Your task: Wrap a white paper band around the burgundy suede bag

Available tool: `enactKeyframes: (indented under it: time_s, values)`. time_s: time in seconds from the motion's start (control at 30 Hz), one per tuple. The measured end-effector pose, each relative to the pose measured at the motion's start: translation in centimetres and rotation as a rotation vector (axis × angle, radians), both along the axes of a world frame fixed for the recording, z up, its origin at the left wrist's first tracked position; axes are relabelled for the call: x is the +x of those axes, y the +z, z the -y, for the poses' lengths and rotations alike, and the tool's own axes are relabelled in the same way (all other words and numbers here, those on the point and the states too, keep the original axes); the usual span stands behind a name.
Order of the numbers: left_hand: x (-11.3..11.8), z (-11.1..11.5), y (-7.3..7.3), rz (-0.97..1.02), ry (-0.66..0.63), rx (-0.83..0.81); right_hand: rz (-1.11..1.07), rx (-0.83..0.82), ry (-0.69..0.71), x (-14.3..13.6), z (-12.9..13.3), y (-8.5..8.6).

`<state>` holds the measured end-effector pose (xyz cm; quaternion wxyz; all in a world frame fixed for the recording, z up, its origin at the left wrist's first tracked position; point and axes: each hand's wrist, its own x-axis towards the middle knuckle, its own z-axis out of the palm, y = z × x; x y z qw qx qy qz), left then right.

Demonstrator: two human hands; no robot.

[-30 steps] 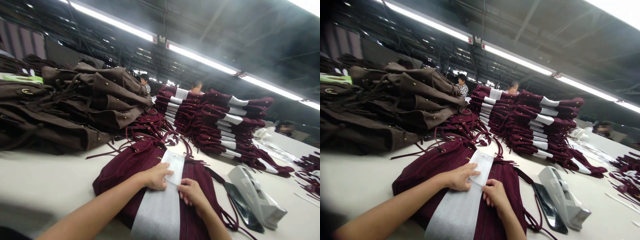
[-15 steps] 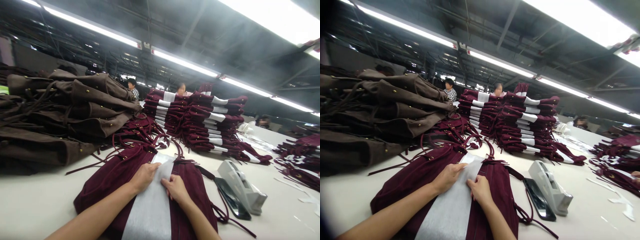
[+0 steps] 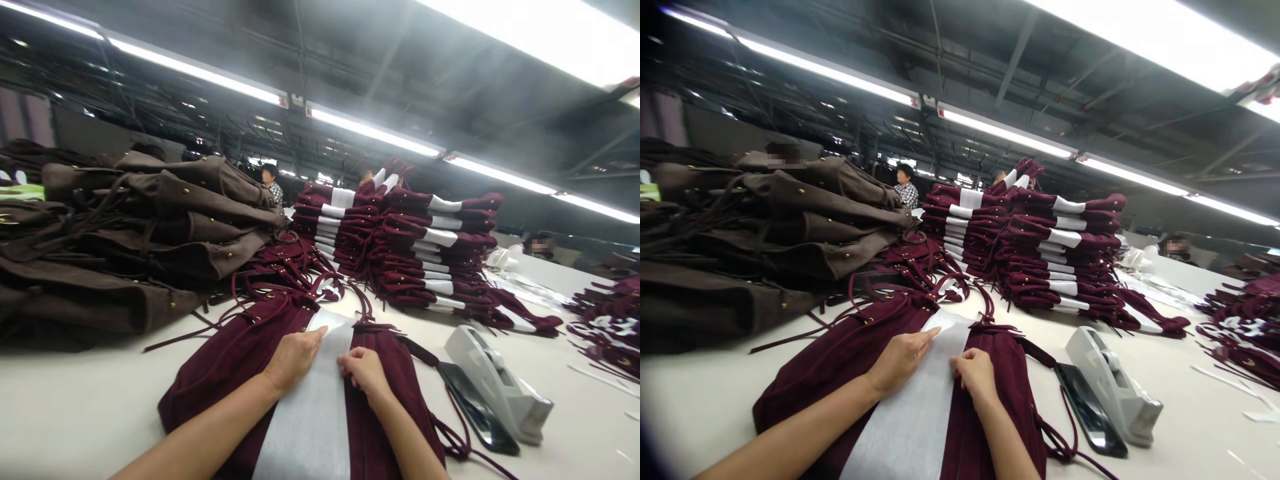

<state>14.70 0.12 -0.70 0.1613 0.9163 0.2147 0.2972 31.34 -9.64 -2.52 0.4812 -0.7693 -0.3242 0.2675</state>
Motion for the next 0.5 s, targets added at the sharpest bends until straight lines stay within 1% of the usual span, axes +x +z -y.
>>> enactKeyframes:
  time_s: [0.17, 0.27, 0.4, 0.5]
  values:
    - [0.1, 0.2, -0.2, -0.088, -0.031, 0.011, 0.059, 0.042, -0.001, 0.8, -1.7, 0.0]
    - [0.0, 0.1, -0.2, -0.093, -0.033, 0.018, 0.108, 0.075, -0.034, 1.0, -2.0, -0.1]
    - [-0.1, 0.0, 0.0, 0.041, 0.026, 0.052, 0.174, 0.113, -0.103, 1.2, -1.0, -0.5]
    - [-0.1, 0.2, 0.2, 0.142, -0.002, 0.134, 0.231, 0.121, -0.159, 1.2, -0.3, -0.9]
